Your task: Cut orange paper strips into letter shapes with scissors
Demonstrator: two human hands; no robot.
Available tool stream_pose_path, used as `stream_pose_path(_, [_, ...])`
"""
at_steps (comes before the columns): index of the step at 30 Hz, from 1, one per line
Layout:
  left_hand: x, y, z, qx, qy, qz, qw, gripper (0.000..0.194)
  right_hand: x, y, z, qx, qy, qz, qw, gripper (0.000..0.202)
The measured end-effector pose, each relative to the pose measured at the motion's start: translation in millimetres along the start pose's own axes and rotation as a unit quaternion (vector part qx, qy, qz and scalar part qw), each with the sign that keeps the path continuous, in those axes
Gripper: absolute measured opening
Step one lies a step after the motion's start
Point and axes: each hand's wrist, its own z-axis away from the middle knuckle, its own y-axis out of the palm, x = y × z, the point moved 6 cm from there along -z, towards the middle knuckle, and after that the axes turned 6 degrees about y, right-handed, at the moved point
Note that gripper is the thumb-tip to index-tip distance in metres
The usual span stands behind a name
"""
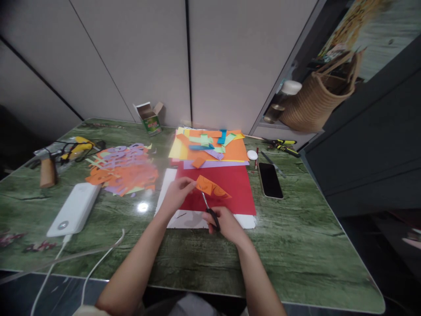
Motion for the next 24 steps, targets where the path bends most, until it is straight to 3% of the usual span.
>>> stream_pose_path(10, [-0.6,9.7,4.2,0.041,0.007,0.017,0.999,0.026,1.1,2.1,0.4,0.010,-0.020,-0.017,1.000,0.035])
stream_pose_path(24, [5.5,11.1,3.7,0.025,0.008,0.021,0.999,0.026,0.4,1.4,-1.1,-0.010,-0.031,-0.006,0.999,0.037])
